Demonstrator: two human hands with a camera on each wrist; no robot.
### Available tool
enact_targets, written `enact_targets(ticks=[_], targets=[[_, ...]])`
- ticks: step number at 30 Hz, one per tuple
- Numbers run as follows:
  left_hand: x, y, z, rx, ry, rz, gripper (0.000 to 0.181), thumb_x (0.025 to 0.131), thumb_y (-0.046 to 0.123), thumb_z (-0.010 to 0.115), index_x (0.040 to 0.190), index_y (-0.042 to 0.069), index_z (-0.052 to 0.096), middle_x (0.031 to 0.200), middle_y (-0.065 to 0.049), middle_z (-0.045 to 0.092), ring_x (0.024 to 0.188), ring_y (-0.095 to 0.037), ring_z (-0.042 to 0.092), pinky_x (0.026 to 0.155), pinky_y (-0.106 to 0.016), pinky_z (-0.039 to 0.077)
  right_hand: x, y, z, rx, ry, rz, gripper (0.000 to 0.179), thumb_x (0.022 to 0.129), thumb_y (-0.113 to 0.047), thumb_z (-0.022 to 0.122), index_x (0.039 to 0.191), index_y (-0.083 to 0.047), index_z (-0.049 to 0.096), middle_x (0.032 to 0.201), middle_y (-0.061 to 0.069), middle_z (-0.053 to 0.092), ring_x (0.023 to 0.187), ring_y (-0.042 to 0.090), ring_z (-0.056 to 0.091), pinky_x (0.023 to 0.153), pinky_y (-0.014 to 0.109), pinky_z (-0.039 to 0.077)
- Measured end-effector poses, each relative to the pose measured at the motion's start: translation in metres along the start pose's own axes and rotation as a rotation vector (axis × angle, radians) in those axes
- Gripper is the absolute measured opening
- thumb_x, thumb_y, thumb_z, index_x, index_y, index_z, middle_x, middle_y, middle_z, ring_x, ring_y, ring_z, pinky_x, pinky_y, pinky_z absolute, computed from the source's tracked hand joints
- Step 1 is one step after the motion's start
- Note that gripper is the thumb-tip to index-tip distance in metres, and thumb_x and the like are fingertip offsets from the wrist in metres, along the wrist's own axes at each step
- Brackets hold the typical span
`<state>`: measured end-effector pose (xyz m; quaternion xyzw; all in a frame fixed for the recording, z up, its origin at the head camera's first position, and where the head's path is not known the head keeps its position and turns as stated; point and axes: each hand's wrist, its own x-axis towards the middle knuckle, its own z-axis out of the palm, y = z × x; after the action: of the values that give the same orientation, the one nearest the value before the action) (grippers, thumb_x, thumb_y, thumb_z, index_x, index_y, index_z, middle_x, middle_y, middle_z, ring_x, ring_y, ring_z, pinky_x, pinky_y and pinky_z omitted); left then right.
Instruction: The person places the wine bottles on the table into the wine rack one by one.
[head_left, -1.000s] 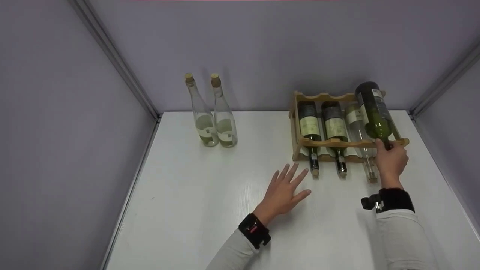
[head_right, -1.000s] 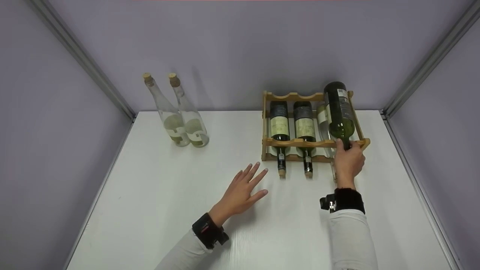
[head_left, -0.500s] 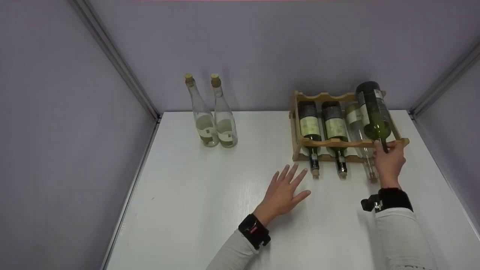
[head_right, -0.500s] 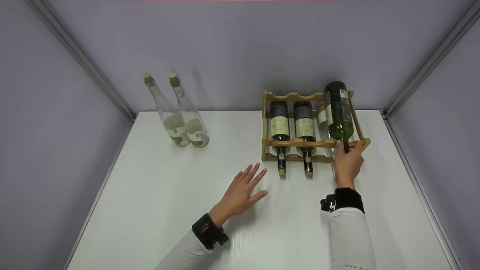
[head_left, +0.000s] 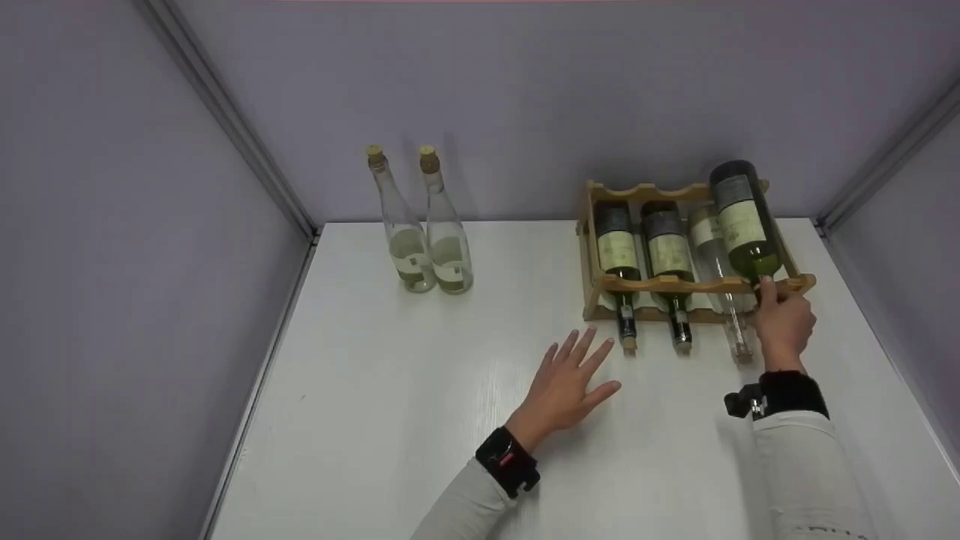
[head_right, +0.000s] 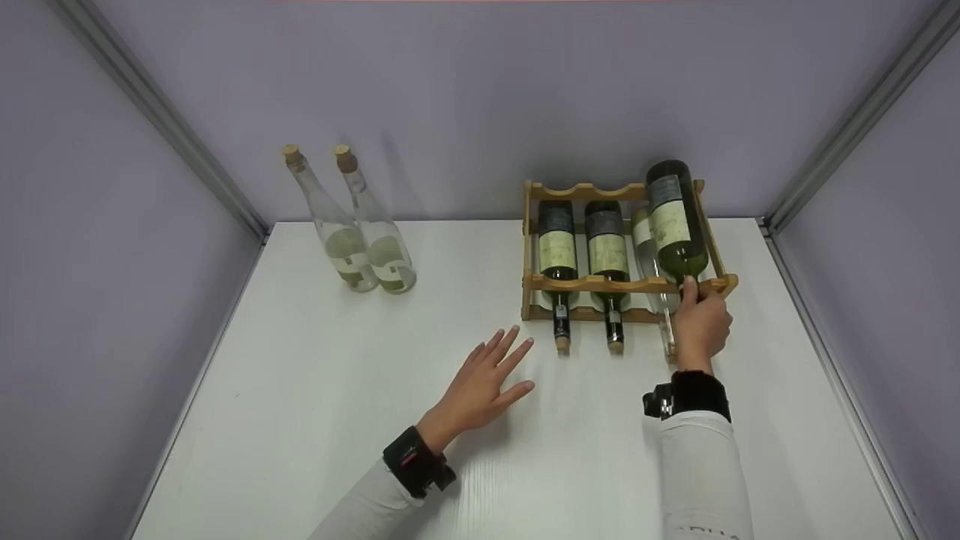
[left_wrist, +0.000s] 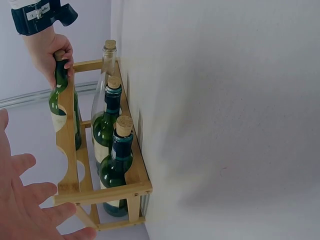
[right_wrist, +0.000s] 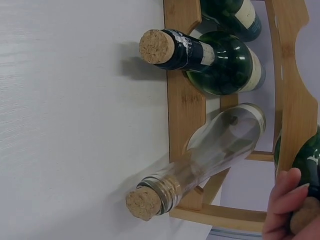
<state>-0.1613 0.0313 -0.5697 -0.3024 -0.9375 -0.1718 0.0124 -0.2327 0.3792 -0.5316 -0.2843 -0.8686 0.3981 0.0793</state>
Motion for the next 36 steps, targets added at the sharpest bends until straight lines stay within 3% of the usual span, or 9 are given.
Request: enact_targets(ticks=[3, 5, 8, 12, 17, 24, 31, 36], targets=[[0.0, 0.0, 0.0, -0.006, -0.002, -0.001, 0.067, 0.1, 0.064, 0.02, 0.158, 0.03, 0.021, 0.163, -0.003, 0.017, 0.148, -0.025, 0.017, 0.114, -0.049, 0.024, -0.001, 0.001, 0.003, 0.03, 0.012, -0.001, 0.073, 0.101, -0.055, 0.03, 0.135, 0.005, 0.053, 0.113, 0.024, 0.058, 0.093, 0.031, 0.055, 0.067, 0.038, 0.044], [-0.001, 0.001, 0.0, -0.012, -0.002, 0.0, 0.067, 0.1, 0.064, 0.02, 0.158, 0.03, 0.021, 0.163, -0.003, 0.017, 0.148, -0.026, 0.017, 0.114, -0.049, 0.024, -0.001, 0.004, 0.004, 0.078, 0.025, -0.001, 0.074, 0.1, -0.055, 0.034, 0.139, 0.008, 0.045, 0.121, 0.027, 0.054, 0.103, 0.035, 0.055, 0.078, 0.042, 0.046], [-0.001, 0.0, 0.0, -0.01, 0.001, 0.002, 0.067, 0.1, 0.064, 0.02, 0.158, 0.029, 0.022, 0.162, -0.005, 0.019, 0.147, -0.026, 0.018, 0.114, -0.05, 0.025, -0.005, 0.006, 0.007, 0.17, 0.044, -0.008, 0.074, 0.099, -0.05, 0.043, 0.143, 0.008, 0.03, 0.132, 0.028, 0.045, 0.12, 0.038, 0.046, 0.095, 0.046, 0.041], [-0.001, -0.001, 0.002, 0.007, 0.007, 0.004, 0.068, 0.1, 0.065, 0.02, 0.158, 0.029, 0.023, 0.162, -0.006, 0.021, 0.147, -0.027, 0.019, 0.112, -0.051, 0.028, -0.006, 0.007, 0.009, 0.223, 0.054, -0.047, 0.062, 0.1, -0.039, 0.049, 0.139, 0.005, 0.031, 0.126, 0.018, 0.043, 0.122, 0.033, 0.044, 0.1, 0.043, 0.037], [-0.001, -0.001, 0.002, 0.011, 0.013, 0.012, 0.068, 0.1, 0.065, 0.021, 0.158, 0.028, 0.023, 0.161, -0.007, 0.022, 0.146, -0.028, 0.022, 0.111, -0.052, 0.029, -0.005, 0.008, 0.008, 0.216, 0.039, -0.051, 0.056, 0.102, -0.037, 0.046, 0.138, 0.005, 0.035, 0.125, 0.014, 0.044, 0.123, 0.029, 0.043, 0.099, 0.039, 0.037], [-0.002, -0.002, 0.003, 0.017, 0.01, 0.006, 0.067, 0.1, 0.064, 0.021, 0.158, 0.029, 0.022, 0.162, -0.005, 0.02, 0.146, -0.027, 0.021, 0.112, -0.051, 0.029, -0.003, 0.012, 0.007, 0.148, 0.061, -0.07, 0.056, 0.104, -0.041, 0.04, 0.131, 0.007, 0.047, 0.114, 0.015, 0.052, 0.1, 0.024, 0.049, 0.078, 0.03, 0.039], [-0.002, -0.001, 0.002, 0.013, 0.005, 0.006, 0.067, 0.1, 0.064, 0.022, 0.157, 0.029, 0.023, 0.162, -0.005, 0.019, 0.147, -0.028, 0.021, 0.112, -0.05, 0.028, -0.004, 0.01, 0.007, 0.112, 0.077, -0.124, 0.058, 0.107, -0.037, 0.033, 0.128, 0.013, 0.054, 0.12, 0.028, 0.054, 0.107, 0.035, 0.05, 0.084, 0.043, 0.039], [-0.001, 0.002, 0.0, 0.019, -0.003, 0.008, 0.067, 0.1, 0.065, 0.021, 0.157, 0.03, 0.023, 0.162, -0.004, 0.018, 0.147, -0.027, 0.019, 0.113, -0.05, 0.026, -0.002, 0.009, 0.008, 0.096, 0.088, -0.12, 0.056, 0.107, -0.035, 0.033, 0.123, 0.013, 0.057, 0.112, 0.026, 0.056, 0.097, 0.03, 0.051, 0.076, 0.036, 0.039]])
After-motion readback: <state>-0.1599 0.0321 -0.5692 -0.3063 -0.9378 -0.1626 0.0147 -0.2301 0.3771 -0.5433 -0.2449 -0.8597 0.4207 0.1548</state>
